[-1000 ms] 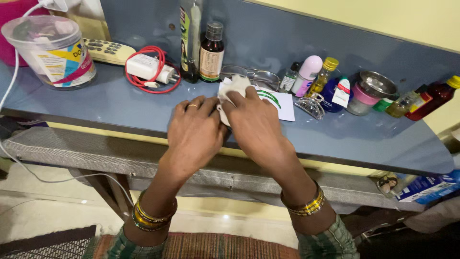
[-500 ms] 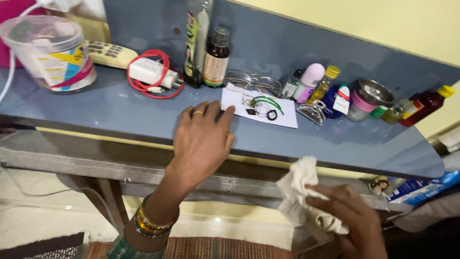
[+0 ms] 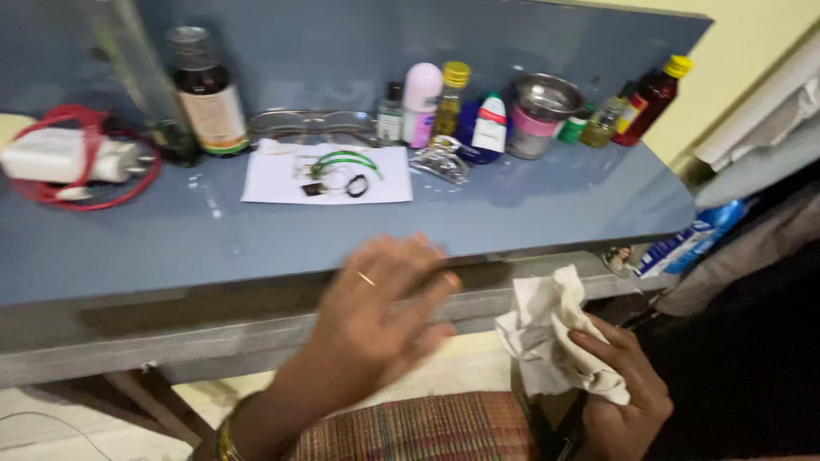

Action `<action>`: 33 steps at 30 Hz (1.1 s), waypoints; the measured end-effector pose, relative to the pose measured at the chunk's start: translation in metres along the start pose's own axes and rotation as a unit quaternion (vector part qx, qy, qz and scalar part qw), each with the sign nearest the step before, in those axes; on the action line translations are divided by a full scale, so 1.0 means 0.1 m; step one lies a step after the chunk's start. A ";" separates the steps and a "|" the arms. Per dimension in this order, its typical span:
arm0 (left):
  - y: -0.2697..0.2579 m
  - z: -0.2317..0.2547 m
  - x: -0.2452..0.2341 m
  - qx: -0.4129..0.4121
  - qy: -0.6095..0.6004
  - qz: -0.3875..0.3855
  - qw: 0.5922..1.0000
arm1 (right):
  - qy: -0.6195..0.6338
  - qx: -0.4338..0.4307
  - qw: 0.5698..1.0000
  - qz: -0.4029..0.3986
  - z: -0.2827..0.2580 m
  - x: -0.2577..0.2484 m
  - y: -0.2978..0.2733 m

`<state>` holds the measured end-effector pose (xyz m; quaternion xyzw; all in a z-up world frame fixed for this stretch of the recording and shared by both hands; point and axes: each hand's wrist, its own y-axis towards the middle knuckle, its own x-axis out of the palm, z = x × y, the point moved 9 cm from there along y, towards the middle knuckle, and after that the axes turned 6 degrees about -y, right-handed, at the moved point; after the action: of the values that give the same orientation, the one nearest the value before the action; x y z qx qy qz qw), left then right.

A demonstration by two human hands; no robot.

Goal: The person wipes a plastic container, a clear bottle, and a blue box with a white cloth on a countertop. The person handles each item one at a time, rotating them to wipe different sides before placing them back on the counter.

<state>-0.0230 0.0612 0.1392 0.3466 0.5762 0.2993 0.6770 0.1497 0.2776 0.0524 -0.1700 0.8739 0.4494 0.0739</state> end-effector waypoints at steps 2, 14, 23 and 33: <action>0.06 0.28 0.36 0.045 -0.092 -0.029 0.994 | 0.042 -0.015 0.999 -0.010 0.09 0.05 -0.06; 0.11 0.22 1.48 -0.003 -0.228 -0.001 0.974 | 0.372 0.008 0.918 -0.137 0.40 0.43 -0.33; -0.60 -0.02 2.54 -0.222 -0.269 0.027 0.937 | 0.626 0.460 0.616 -0.130 1.17 1.10 -0.87; -2.65 -1.22 3.63 -0.606 -0.347 0.035 0.715 | 0.472 0.465 0.684 -0.307 1.59 1.44 -1.61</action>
<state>-0.0853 0.2144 -0.2963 -0.0379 -0.0164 0.4667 0.8835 0.0706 0.2862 -0.2039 -0.5618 0.7891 -0.2018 -0.1451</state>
